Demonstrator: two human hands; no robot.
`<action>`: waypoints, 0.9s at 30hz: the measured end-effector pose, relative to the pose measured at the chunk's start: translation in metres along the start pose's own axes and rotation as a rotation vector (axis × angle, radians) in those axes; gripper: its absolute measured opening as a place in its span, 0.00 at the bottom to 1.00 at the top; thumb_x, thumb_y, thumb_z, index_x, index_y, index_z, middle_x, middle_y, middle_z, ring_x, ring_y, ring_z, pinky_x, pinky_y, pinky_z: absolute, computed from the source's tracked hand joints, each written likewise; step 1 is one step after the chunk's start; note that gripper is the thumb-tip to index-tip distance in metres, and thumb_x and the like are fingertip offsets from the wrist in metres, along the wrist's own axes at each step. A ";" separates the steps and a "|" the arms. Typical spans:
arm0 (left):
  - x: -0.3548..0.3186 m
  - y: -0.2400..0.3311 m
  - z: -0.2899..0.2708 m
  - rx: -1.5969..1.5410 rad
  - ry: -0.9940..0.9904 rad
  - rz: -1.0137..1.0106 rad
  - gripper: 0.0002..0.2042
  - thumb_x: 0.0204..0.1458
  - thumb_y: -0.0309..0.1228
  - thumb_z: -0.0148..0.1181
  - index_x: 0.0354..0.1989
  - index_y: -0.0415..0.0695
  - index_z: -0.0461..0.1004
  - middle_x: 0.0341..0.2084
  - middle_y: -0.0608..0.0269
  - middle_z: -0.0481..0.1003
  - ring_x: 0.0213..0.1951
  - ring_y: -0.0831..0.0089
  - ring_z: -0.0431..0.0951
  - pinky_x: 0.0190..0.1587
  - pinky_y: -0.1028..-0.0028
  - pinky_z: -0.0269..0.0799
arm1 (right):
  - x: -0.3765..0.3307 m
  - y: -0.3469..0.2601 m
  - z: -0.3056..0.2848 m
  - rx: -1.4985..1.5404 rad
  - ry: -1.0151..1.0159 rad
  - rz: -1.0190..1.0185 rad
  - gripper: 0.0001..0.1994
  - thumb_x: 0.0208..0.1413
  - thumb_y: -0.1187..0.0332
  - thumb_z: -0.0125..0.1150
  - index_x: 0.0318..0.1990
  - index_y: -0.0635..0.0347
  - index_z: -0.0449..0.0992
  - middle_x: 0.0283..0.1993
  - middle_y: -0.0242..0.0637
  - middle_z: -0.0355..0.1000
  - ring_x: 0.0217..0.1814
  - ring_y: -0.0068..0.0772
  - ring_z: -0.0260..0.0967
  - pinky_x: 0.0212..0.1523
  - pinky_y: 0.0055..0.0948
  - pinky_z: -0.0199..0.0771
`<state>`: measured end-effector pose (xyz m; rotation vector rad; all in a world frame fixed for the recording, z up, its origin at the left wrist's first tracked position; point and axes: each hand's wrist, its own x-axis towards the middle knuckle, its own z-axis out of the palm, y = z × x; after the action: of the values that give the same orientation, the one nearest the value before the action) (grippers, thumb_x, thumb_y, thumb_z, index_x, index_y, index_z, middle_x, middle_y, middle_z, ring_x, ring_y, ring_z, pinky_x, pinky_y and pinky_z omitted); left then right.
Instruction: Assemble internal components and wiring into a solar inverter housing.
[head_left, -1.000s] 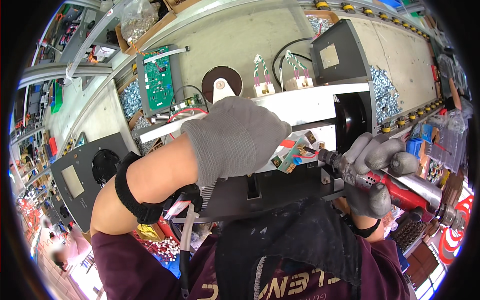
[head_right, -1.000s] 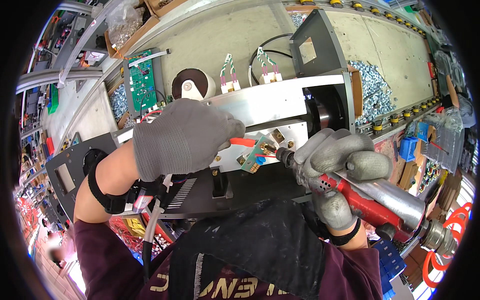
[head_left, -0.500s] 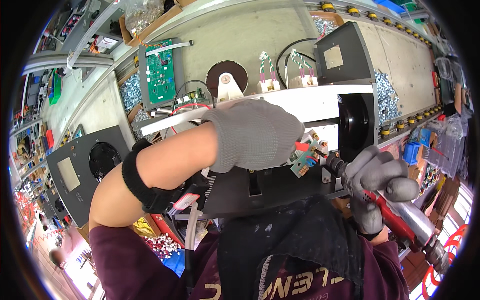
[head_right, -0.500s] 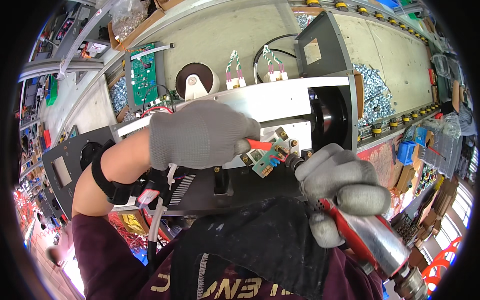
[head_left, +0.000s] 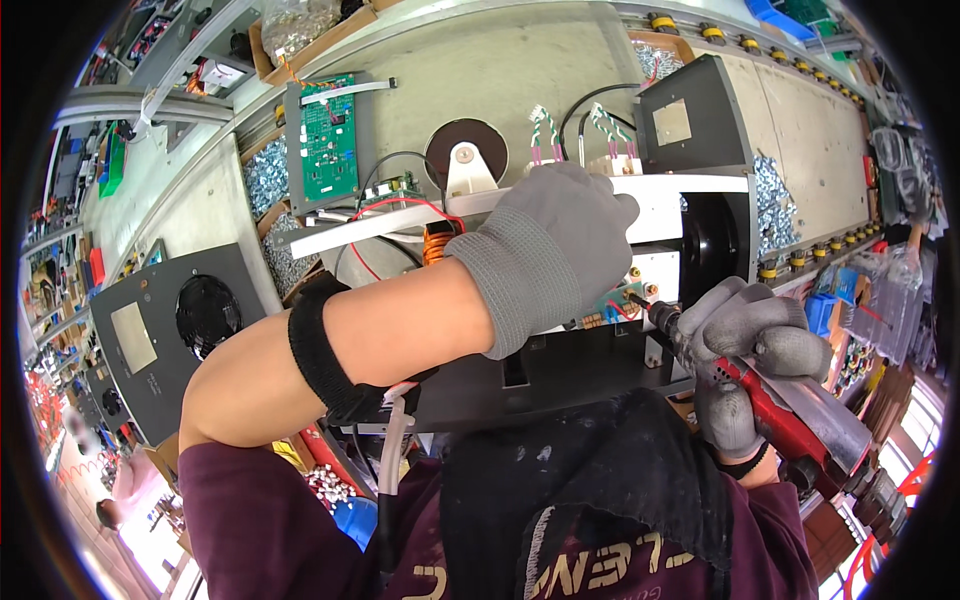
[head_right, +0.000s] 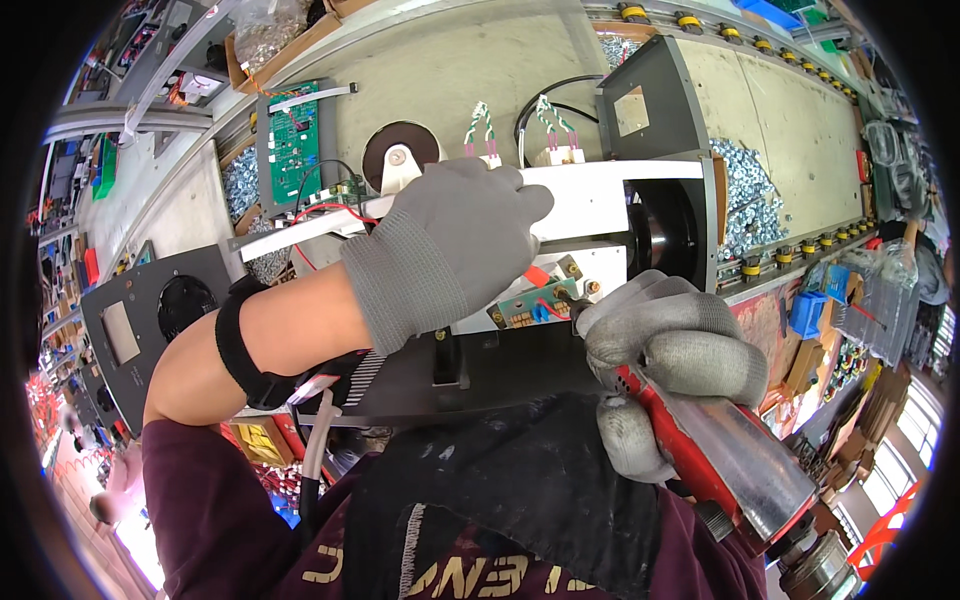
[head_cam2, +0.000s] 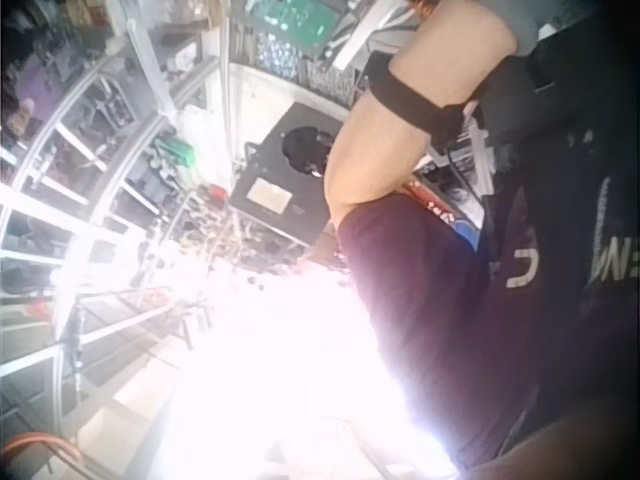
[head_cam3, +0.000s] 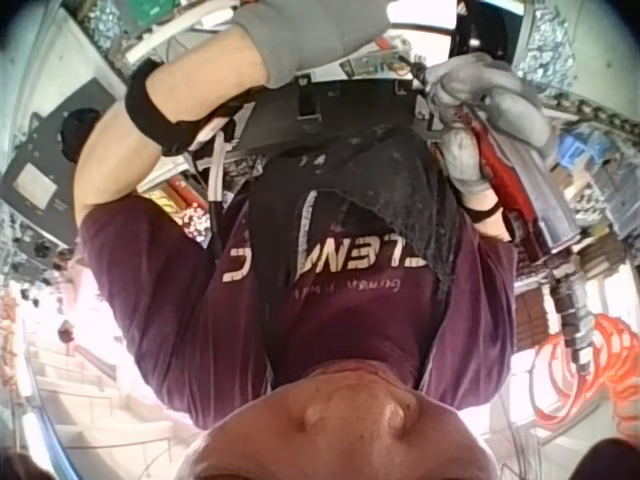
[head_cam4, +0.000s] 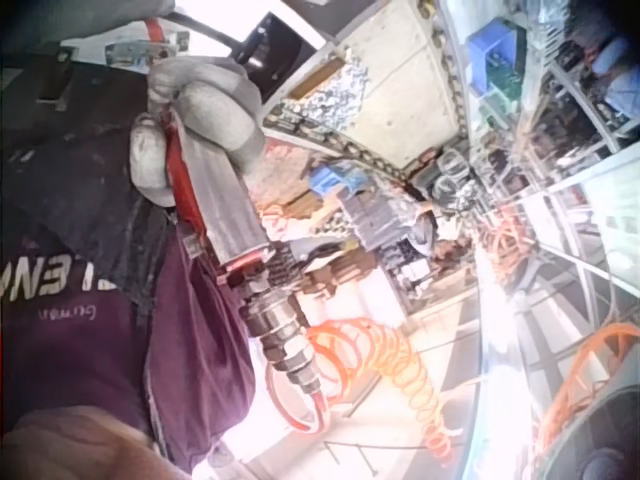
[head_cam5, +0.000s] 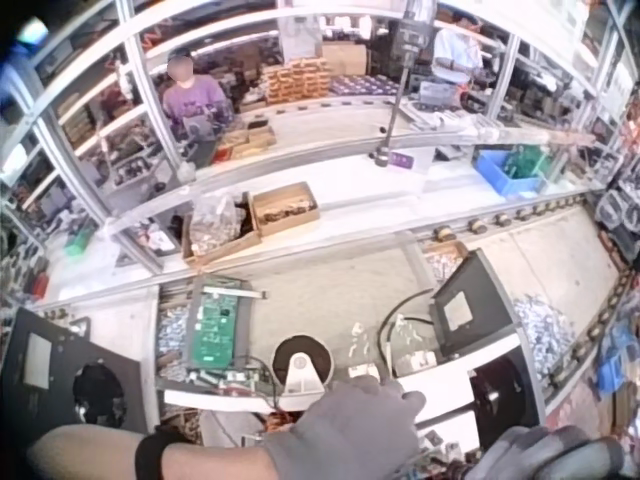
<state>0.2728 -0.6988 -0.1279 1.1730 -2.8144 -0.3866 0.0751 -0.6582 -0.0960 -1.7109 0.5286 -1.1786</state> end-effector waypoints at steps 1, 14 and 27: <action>-0.001 -0.001 0.000 0.015 -0.006 0.057 0.04 0.42 0.29 0.57 0.22 0.44 0.76 0.28 0.62 0.71 0.34 0.66 0.75 0.33 0.67 0.72 | 0.000 -0.001 0.002 0.005 0.012 0.007 0.23 0.44 0.76 0.63 0.47 0.57 0.60 0.37 0.43 0.66 0.30 0.34 0.65 0.30 0.33 0.70; -0.003 -0.003 0.007 0.064 0.054 0.079 0.05 0.40 0.28 0.57 0.26 0.41 0.72 0.23 0.57 0.72 0.30 0.62 0.75 0.34 0.66 0.71 | 0.003 0.000 0.006 -0.016 -0.016 0.019 0.20 0.46 0.75 0.60 0.47 0.58 0.61 0.36 0.44 0.66 0.31 0.33 0.65 0.31 0.32 0.71; -0.009 -0.004 -0.002 0.079 0.056 0.111 0.09 0.43 0.32 0.59 0.30 0.42 0.72 0.26 0.58 0.72 0.30 0.62 0.73 0.34 0.67 0.70 | 0.000 0.003 0.014 0.087 0.026 0.037 0.20 0.48 0.71 0.62 0.48 0.57 0.61 0.38 0.45 0.66 0.33 0.34 0.66 0.34 0.34 0.72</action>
<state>0.2824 -0.6955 -0.1271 1.0180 -2.8536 -0.2334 0.0878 -0.6534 -0.1001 -1.6070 0.5153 -1.1820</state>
